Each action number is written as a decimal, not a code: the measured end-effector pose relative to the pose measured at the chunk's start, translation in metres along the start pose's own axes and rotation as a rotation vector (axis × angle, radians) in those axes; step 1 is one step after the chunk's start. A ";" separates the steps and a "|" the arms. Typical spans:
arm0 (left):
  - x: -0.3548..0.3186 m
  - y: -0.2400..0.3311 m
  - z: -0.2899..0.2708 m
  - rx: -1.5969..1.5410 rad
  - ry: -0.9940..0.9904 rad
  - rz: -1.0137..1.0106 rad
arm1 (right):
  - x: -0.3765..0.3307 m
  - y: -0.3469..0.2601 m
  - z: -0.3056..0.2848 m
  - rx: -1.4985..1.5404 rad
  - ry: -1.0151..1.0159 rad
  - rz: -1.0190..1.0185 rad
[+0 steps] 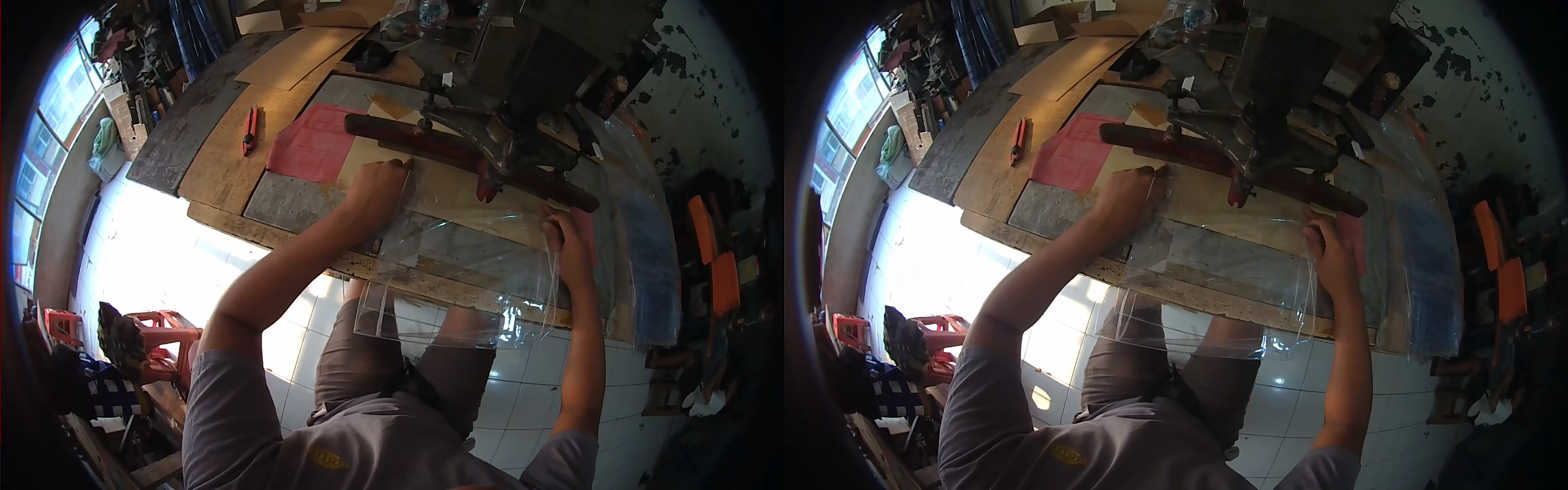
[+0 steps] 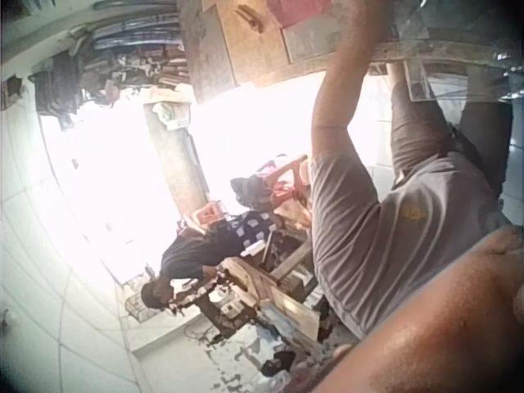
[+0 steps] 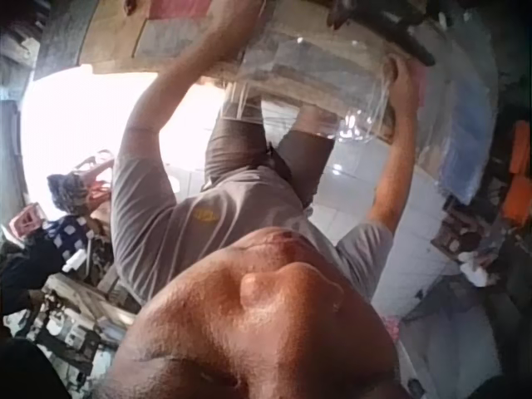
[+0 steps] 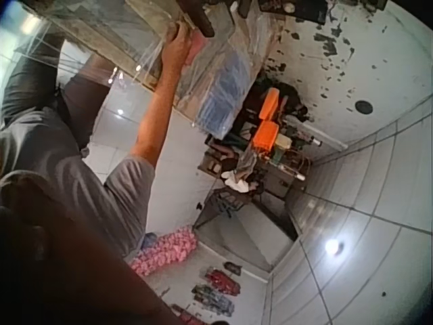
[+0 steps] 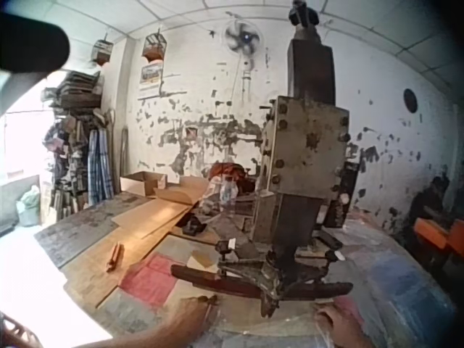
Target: The person aligns plastic sheets under a heat press machine on a work table, seals the plastic edges, and peels away excess plastic film by hand.
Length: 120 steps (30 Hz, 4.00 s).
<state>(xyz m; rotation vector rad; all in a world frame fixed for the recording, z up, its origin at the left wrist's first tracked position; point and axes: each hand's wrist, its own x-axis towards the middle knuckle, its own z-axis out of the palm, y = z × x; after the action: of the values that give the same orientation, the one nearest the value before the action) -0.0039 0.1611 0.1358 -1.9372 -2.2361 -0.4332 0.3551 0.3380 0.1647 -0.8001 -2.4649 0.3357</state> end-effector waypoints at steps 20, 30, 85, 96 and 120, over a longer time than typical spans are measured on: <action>-0.071 -0.003 -0.048 -0.308 0.172 0.043 | -0.059 -0.010 -0.004 0.122 0.132 0.042; -0.211 0.023 0.034 -0.032 0.531 -0.184 | -0.107 -0.019 -0.003 0.093 0.450 0.373; -0.191 0.000 0.110 0.038 0.922 -0.173 | -0.107 -0.018 -0.002 0.106 0.502 0.327; -0.192 -0.002 0.112 0.051 0.915 -0.175 | -0.108 -0.015 0.000 0.089 0.513 0.324; -0.190 0.002 0.103 0.010 0.927 -0.155 | -0.108 -0.015 0.001 0.085 0.490 0.333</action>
<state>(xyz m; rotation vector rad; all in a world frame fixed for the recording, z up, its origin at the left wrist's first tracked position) 0.0354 0.0145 -0.0186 -1.1559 -1.7263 -1.0643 0.4219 0.2604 0.1262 -1.1093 -1.8534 0.3150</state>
